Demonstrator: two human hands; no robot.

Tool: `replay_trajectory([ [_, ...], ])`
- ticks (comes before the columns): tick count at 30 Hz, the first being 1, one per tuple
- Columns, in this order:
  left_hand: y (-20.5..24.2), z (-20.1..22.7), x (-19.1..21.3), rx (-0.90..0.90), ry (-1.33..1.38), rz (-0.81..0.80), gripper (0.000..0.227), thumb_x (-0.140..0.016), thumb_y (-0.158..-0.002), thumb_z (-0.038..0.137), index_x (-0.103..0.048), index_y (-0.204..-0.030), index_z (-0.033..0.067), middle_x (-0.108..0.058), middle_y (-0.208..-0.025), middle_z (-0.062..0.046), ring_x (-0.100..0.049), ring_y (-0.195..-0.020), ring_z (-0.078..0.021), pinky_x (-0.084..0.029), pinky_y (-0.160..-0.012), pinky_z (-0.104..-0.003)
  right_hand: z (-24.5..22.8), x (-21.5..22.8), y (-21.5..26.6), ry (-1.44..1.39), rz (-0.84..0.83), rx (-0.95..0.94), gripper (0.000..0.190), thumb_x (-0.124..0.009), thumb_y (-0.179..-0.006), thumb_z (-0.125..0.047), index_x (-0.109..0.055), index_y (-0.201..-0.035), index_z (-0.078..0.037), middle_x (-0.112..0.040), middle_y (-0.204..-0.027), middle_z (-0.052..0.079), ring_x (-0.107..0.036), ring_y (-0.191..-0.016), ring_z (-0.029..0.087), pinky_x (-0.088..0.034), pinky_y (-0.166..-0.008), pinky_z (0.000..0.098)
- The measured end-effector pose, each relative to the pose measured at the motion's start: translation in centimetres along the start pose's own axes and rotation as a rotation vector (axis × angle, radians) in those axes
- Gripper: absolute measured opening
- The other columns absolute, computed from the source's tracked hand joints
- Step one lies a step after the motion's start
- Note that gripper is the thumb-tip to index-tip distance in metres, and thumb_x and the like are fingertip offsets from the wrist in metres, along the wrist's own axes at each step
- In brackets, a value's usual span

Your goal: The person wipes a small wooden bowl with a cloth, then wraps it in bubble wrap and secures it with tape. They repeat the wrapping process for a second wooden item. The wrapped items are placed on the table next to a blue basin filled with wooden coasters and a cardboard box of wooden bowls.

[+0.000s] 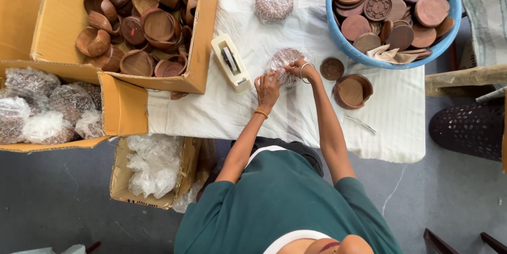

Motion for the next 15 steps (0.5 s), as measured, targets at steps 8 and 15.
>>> replay_trajectory([
  [8, 0.2, 0.3, 0.7, 0.009, -0.063, 0.010, 0.051, -0.079, -0.088, 0.023, -0.064, -0.137, 0.0200, -0.059, -0.118, -0.002, -0.055, -0.116, -0.0231, -0.039, -0.103, -0.052, 0.1, -1.2, -0.4, 0.310, 0.236, -0.202, 0.044, -0.088, -0.074, -0.050, -0.083, -0.085, -0.007, -0.075, -0.078, 0.010, -0.073, -0.074, 0.024, -0.057, -0.070, 0.0391],
  [15, 0.2, 0.0, 0.2, 0.019, -0.076, 0.035, 0.050, -0.081, -0.086, 0.027, -0.066, -0.134, 0.0227, -0.059, -0.115, -0.003, -0.055, -0.116, -0.0252, -0.040, -0.101, -0.054, -2.9, -0.5, 2.5, 0.655, 0.507, -0.279, 0.076, -0.094, -0.050, -0.075, -0.074, -0.074, -0.005, -0.071, -0.076, 0.014, -0.073, -0.074, 0.030, -0.058, -0.064, 0.0407],
])
Point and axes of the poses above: each hand's wrist, its own y-axis away from the middle knuckle, its own x-axis out of the back of the hand, z = x × y, the point moved 1 cm from there along -y, towards the middle knuckle
